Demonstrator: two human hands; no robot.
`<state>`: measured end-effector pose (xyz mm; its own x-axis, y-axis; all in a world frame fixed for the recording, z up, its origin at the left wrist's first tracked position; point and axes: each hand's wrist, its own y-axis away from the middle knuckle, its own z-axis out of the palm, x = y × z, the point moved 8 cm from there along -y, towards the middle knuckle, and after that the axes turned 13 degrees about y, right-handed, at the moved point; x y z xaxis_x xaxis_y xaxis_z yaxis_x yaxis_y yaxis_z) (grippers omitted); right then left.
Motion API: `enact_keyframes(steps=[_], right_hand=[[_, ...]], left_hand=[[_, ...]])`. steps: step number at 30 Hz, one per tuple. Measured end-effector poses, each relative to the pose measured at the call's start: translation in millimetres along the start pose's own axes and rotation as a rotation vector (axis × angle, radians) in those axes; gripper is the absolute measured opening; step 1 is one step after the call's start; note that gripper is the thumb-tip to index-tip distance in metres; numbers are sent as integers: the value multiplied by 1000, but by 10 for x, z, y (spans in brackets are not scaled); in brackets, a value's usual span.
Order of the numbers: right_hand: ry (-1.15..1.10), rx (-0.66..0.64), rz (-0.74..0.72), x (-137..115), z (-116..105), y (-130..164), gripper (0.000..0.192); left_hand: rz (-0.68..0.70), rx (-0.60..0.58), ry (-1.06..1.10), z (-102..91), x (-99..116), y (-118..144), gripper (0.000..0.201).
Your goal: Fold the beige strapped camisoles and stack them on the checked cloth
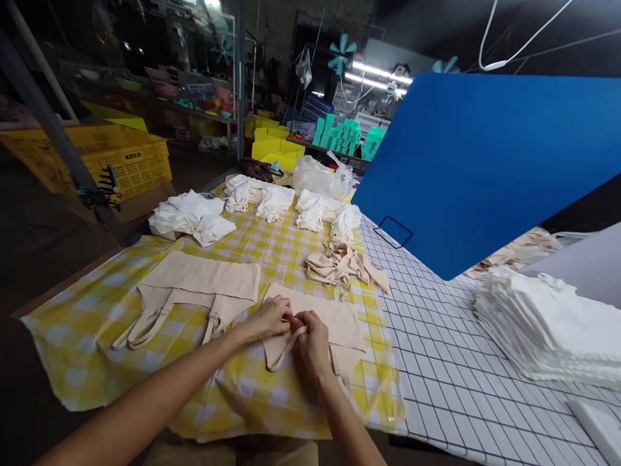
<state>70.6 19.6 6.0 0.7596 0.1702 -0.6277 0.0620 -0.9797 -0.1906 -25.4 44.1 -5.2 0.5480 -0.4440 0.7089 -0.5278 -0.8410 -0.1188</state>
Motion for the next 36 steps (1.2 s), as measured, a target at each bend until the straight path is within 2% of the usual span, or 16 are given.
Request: enact_keyframes(steps=[10, 20, 24, 27, 30, 32, 33, 36], right_hand=[[162, 13, -134, -93, 29, -18, 22], [510, -39, -276, -201, -1, 36, 13], [581, 8, -331, -225, -51, 141, 15], [560, 86, -416, -260, -150, 278, 23], [528, 126, -532, -348, -253, 491, 24], [519, 83, -645, -429, -267, 679, 22], [521, 33, -705, -457, -252, 777, 23], [510, -147, -812, -399, -219, 969, 31]], left_hand=[[-18, 11, 37, -21, -28, -38, 10], [-72, 8, 96, 23, -103, -80, 16], [-41, -1, 111, 7, -68, -47, 15], [8, -40, 125, -48, -28, 24, 17], [21, -158, 195, -108, -4, 88, 29], [-31, -216, 258, -170, -33, 92, 35], [-78, -203, 254, -223, -73, 76, 35], [-251, -22, 80, -451, -254, -2, 33]])
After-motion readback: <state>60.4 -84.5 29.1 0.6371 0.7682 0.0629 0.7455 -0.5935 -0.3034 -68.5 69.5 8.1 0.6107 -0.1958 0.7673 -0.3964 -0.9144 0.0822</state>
